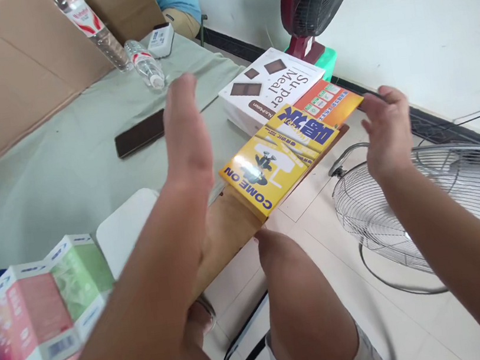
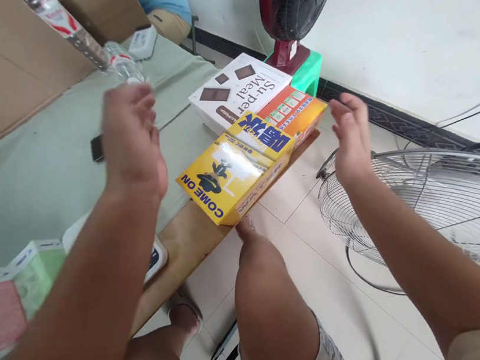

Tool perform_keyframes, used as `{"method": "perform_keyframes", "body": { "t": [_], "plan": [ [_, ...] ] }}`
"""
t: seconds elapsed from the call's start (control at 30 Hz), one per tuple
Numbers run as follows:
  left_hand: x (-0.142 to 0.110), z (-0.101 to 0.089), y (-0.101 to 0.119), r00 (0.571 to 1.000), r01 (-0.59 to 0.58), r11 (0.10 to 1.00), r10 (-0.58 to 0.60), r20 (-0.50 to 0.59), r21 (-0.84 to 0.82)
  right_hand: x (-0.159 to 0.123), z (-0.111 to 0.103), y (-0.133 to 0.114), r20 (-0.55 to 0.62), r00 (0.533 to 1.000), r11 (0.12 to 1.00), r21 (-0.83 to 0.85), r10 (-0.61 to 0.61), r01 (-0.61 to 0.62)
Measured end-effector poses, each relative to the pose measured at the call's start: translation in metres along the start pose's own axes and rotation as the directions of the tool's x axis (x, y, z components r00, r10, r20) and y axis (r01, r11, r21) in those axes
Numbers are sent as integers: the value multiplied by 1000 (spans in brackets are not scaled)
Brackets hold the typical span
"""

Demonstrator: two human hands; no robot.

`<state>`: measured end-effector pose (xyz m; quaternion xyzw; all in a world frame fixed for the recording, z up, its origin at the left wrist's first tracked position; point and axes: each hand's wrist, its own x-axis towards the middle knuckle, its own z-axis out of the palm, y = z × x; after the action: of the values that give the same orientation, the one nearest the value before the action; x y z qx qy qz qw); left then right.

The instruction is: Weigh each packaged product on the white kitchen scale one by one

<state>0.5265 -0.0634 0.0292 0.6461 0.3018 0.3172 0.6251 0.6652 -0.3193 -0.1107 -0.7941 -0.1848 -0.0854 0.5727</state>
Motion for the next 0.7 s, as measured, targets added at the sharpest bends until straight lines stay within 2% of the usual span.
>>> {"method": "perform_keyframes", "body": {
  "t": [0.03,0.1,0.17,0.2,0.27,0.33,0.4,0.47,0.53,0.63,0.7],
  "plan": [
    [-24,-11,1,994,91,990,-96,-46,-103,-12,-3,-6,-71,997,999,43,2,1],
    [-77,-31,-7,975,108,969,-148,-168,-222,-41,-5,-23,-175,984,995,95,-24,41],
    [-126,-44,-27,928,209,937,-280,-245,-279,-76,-2,-42,-170,983,990,114,-69,89],
    [-146,-48,-38,910,301,920,-356,-211,-252,-93,0,-51,-123,988,988,115,-88,102],
    [-174,-51,-58,901,412,902,-425,-89,-130,-119,6,-67,-15,990,986,90,-138,138],
    [-186,-51,-68,902,433,900,-431,32,-50,-133,12,-79,94,962,966,-11,-258,260],
    [-187,-49,-68,913,399,915,-390,123,-62,-134,18,-87,201,891,889,-137,-408,438],
    [-184,-47,-62,919,371,920,-343,197,-127,-128,23,-92,288,823,799,-230,-490,556],
    [-179,-45,-56,906,382,905,-328,266,-186,-120,25,-96,360,793,753,-282,-491,594],
    [-177,-43,-51,881,420,874,-328,340,-246,-113,26,-98,410,783,731,-318,-468,603],
    [-178,-41,-51,884,409,876,-310,350,-256,-112,25,-98,417,779,727,-319,-468,608]
  ]
}}
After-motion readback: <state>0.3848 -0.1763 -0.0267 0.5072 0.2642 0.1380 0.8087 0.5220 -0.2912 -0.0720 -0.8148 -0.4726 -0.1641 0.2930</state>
